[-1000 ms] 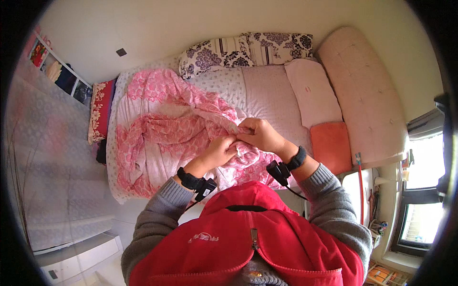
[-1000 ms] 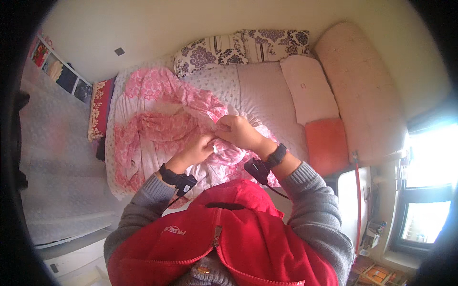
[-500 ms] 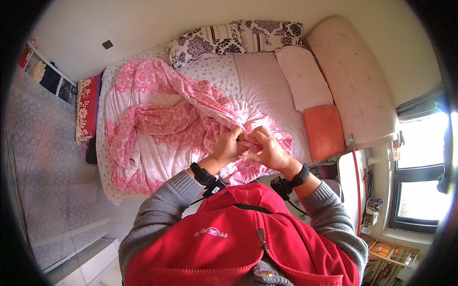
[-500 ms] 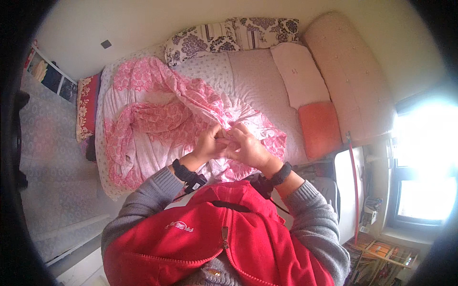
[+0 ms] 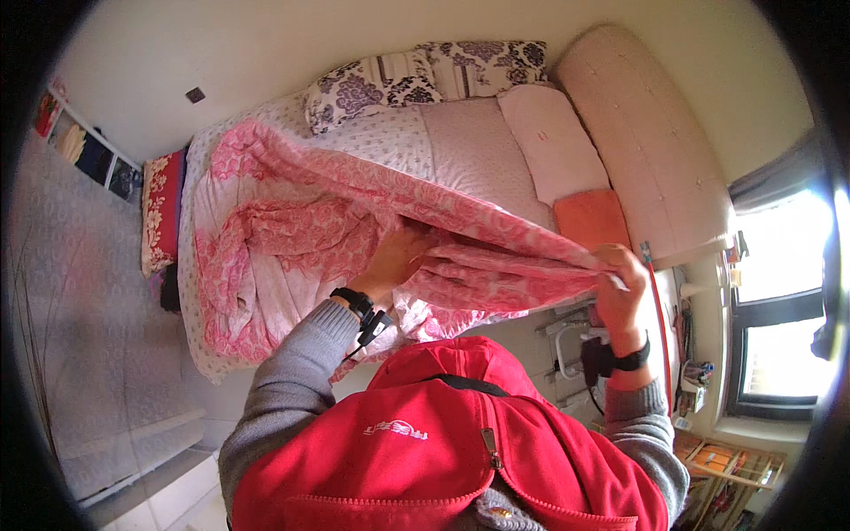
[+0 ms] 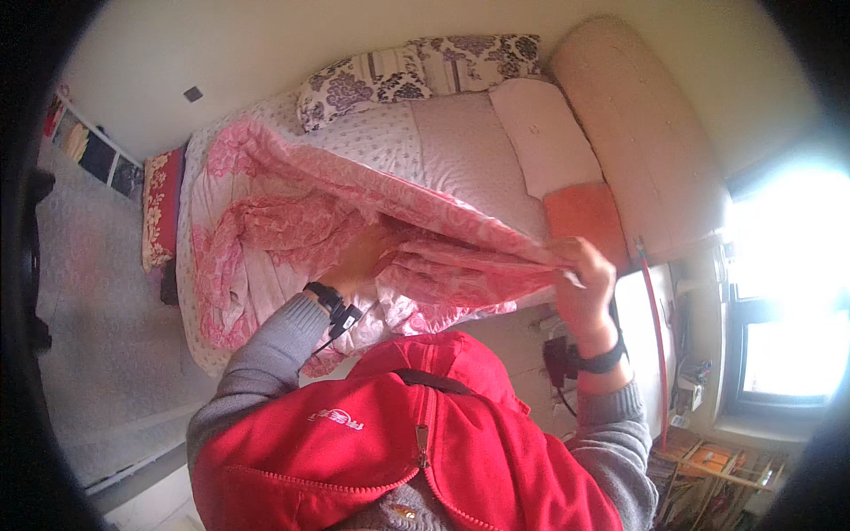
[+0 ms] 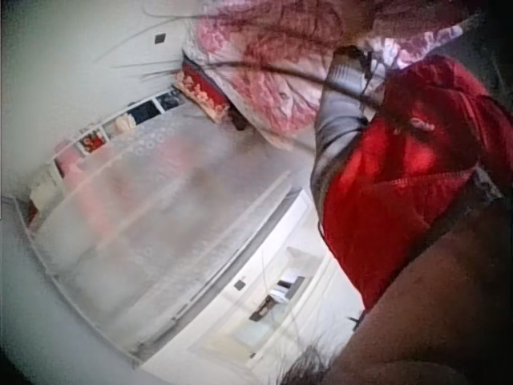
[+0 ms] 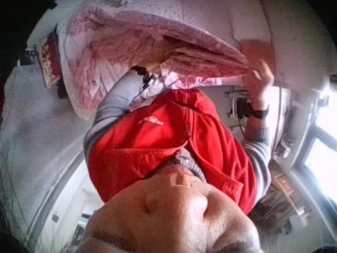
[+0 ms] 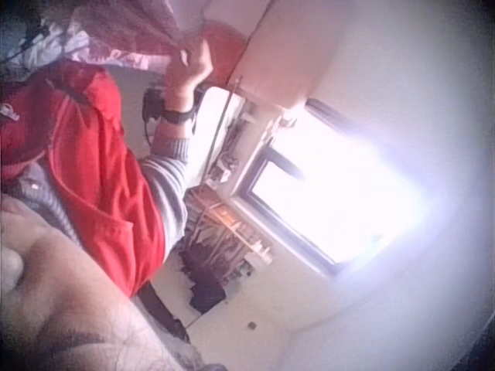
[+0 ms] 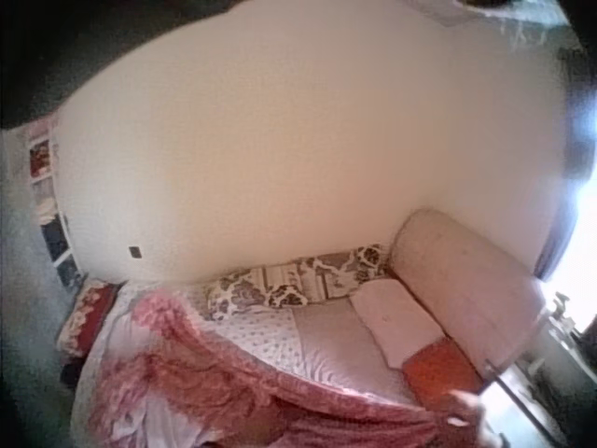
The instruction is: The person opens the curtains, then organizes papers and a small card on a desk before placing them on a shelf. They then move to the bed, arrange the pillows, and fold the duvet neatly.
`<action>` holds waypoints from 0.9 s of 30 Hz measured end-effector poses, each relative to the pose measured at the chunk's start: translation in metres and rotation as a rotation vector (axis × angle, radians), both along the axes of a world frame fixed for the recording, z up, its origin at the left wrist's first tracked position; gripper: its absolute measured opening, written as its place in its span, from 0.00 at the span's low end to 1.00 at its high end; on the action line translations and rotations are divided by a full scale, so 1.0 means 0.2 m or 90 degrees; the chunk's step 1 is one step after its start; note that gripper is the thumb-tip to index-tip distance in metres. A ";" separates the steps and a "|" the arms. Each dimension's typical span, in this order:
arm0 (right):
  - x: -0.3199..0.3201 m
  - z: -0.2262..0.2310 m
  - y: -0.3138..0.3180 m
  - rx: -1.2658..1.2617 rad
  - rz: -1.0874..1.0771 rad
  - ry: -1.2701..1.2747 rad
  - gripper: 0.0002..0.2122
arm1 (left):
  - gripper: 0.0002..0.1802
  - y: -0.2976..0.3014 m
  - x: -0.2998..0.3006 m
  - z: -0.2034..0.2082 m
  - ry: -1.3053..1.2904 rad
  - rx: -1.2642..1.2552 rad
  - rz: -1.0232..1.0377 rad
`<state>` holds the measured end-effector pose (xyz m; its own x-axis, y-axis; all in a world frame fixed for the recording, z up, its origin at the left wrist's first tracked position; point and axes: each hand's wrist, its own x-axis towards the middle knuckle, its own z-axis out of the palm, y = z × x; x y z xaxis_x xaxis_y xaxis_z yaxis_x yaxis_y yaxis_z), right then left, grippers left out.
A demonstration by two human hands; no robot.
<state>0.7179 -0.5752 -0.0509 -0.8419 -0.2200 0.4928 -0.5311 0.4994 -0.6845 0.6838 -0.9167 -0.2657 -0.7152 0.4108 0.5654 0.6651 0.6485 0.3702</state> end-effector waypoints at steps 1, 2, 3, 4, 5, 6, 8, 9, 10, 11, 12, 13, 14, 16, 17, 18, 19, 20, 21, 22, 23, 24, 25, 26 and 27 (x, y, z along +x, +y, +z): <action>0.02 0.04 0.08 0.009 -0.045 0.028 0.14 | 0.22 0.07 -0.04 -0.03 -0.120 0.107 -0.060; 0.03 0.08 0.15 -0.021 -0.047 0.044 0.14 | 0.22 0.16 -0.10 -0.06 -0.242 0.213 -0.120; 0.03 0.10 0.22 -0.029 -0.069 0.050 0.13 | 0.21 0.22 -0.10 -0.08 -0.320 0.267 -0.143; 0.04 0.10 0.28 -0.020 -0.130 0.067 0.12 | 0.20 0.28 -0.11 -0.08 -0.379 0.241 -0.120; 0.03 0.11 0.35 -0.005 -0.123 0.091 0.13 | 0.19 0.33 -0.08 -0.07 -0.389 0.164 -0.059; 0.03 0.10 0.42 -0.013 -0.172 0.079 0.13 | 0.17 0.35 -0.06 -0.04 -0.394 0.105 -0.028; 0.00 0.08 0.55 -0.033 -0.295 0.054 0.14 | 0.15 0.34 0.04 0.06 -0.300 0.206 -0.009; -0.01 0.05 0.60 -0.028 -0.309 0.042 0.14 | 0.14 0.30 0.11 0.13 -0.242 0.182 -0.014; -0.01 0.02 0.64 -0.030 -0.335 0.028 0.14 | 0.14 0.25 0.17 0.20 -0.182 0.159 -0.015; -0.01 -0.01 0.68 -0.033 -0.398 -0.011 0.13 | 0.15 0.19 0.27 0.26 -0.099 0.065 -0.011; 0.00 -0.04 0.71 -0.002 -0.370 -0.015 0.13 | 0.17 0.17 0.34 0.29 -0.184 0.076 -0.067; 0.00 -0.08 0.72 -0.021 -0.346 -0.045 0.13 | 0.19 0.14 0.39 0.30 -0.257 0.099 -0.114; 0.01 -0.11 0.73 0.012 -0.338 -0.033 0.13 | 0.25 0.13 0.42 0.27 -0.295 0.054 -0.138; 0.02 -0.17 0.75 0.025 -0.295 -0.016 0.14 | 0.25 0.10 0.47 0.15 -0.495 -0.215 -0.099; 0.02 -0.19 0.75 0.006 -0.263 -0.010 0.14 | 0.24 0.08 0.47 0.06 -0.543 -0.335 -0.106; 0.03 -0.21 0.76 -0.018 -0.248 -0.007 0.14 | 0.23 0.05 0.49 -0.04 -0.558 -0.352 -0.129; 0.03 -0.23 0.77 -0.034 -0.233 -0.011 0.14 | 0.22 0.00 0.51 -0.13 -0.545 -0.349 -0.157; 0.04 -0.24 0.78 -0.044 -0.242 -0.018 0.13 | 0.21 -0.04 0.54 -0.19 -0.550 -0.384 -0.165; 0.06 -0.25 0.80 -0.053 -0.252 -0.024 0.13 | 0.19 -0.09 0.59 -0.23 -0.555 -0.308 -0.129; 0.07 -0.27 0.82 -0.038 -0.269 -0.039 0.11 | 0.16 -0.14 0.64 -0.23 -0.578 -0.270 -0.073; 0.09 -0.28 0.85 -0.070 -0.293 -0.056 0.11 | 0.14 -0.17 0.66 -0.21 -0.645 -0.263 -0.010; 0.11 -0.30 0.87 -0.091 -0.310 -0.075 0.10 | 0.10 -0.24 0.67 -0.14 -0.649 -0.084 0.058; 0.12 -0.31 0.89 -0.112 -0.332 -0.082 0.10 | 0.07 -0.30 0.66 -0.05 -0.683 0.070 0.113; 0.14 -0.33 0.90 -0.149 -0.336 -0.102 0.10 | 0.09 -0.39 0.55 0.06 -0.690 0.503 0.225; 0.16 -0.35 0.90 -0.142 -0.302 -0.114 0.10 | 0.11 -0.48 0.48 0.19 -0.442 0.362 0.265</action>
<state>0.7500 -0.3949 -0.1205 -0.8980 0.2977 0.3241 -0.1487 0.4878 -0.8602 0.7802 -1.0132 -0.2286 -0.9884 -0.1516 0.0010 -0.0584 0.3867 0.9203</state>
